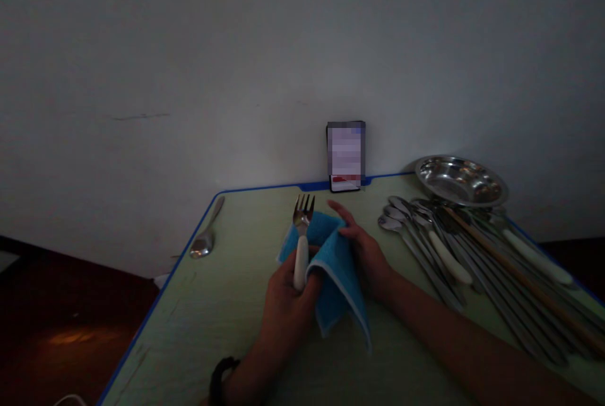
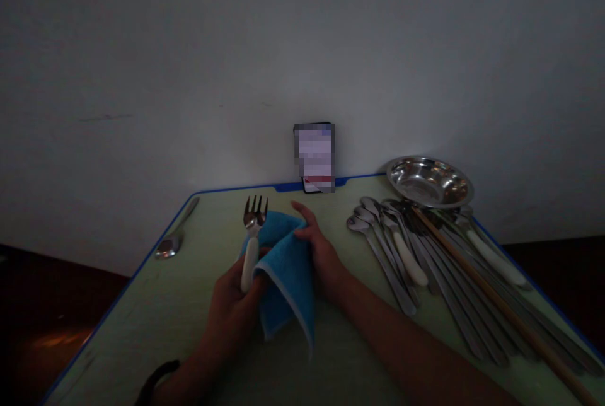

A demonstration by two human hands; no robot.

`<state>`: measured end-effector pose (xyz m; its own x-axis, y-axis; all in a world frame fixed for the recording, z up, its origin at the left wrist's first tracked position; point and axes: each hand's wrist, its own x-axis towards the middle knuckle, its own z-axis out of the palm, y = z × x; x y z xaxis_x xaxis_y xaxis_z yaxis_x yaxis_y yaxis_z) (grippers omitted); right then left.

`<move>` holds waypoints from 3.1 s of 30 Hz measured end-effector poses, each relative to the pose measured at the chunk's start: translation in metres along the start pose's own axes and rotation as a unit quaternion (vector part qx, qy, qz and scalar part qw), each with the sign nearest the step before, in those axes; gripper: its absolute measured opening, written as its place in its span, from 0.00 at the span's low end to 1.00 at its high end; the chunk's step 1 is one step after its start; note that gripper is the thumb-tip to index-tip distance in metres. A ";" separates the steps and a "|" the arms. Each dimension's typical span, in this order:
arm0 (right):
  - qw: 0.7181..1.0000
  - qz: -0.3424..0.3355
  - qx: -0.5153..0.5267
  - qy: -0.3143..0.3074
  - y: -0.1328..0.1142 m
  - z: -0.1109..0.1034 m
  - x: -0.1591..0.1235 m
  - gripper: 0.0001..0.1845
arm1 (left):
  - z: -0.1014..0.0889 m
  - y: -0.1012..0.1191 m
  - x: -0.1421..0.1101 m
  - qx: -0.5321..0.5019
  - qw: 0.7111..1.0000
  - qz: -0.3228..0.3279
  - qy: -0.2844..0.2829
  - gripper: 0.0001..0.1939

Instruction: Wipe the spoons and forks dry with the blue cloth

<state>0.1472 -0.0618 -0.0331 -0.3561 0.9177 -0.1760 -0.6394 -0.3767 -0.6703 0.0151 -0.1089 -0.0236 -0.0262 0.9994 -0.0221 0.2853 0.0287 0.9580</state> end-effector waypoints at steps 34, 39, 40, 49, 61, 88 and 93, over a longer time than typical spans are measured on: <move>0.999 -0.036 -0.010 -0.010 0.005 -0.002 0.006 0.08 | 0.000 0.001 0.001 -0.064 0.997 -0.041 0.031 0.18; 0.999 -0.013 -0.017 -0.035 0.007 -0.005 0.007 0.13 | -0.002 -0.001 -0.002 -0.077 0.994 -0.015 0.072 0.17; 0.999 -0.003 -0.012 -0.038 0.006 -0.005 0.007 0.12 | -0.002 -0.002 -0.003 -0.075 0.995 -0.005 0.066 0.16; 0.983 0.113 0.140 -0.020 -0.013 -0.007 0.005 0.07 | -0.002 -0.005 -0.003 -0.105 0.994 0.024 -0.007 0.17; 0.999 -0.018 -0.041 -0.001 0.000 -0.001 0.005 0.06 | -0.001 -0.002 0.000 -0.027 0.999 -0.020 -0.016 0.18; 0.996 0.061 -0.005 -0.062 -0.014 -0.013 0.004 0.16 | -0.001 0.002 -0.008 -0.012 0.994 0.037 -0.101 0.15; 0.998 0.028 -0.056 -0.028 -0.008 -0.013 0.006 0.18 | 0.000 0.004 -0.007 0.003 0.993 0.042 -0.111 0.15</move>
<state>0.1586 -0.0517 -0.0381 -0.4293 0.8857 -0.1769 -0.5390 -0.4084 -0.7367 0.0164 -0.1156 -0.0197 0.2100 0.9777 -0.0051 0.2825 -0.0557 0.9577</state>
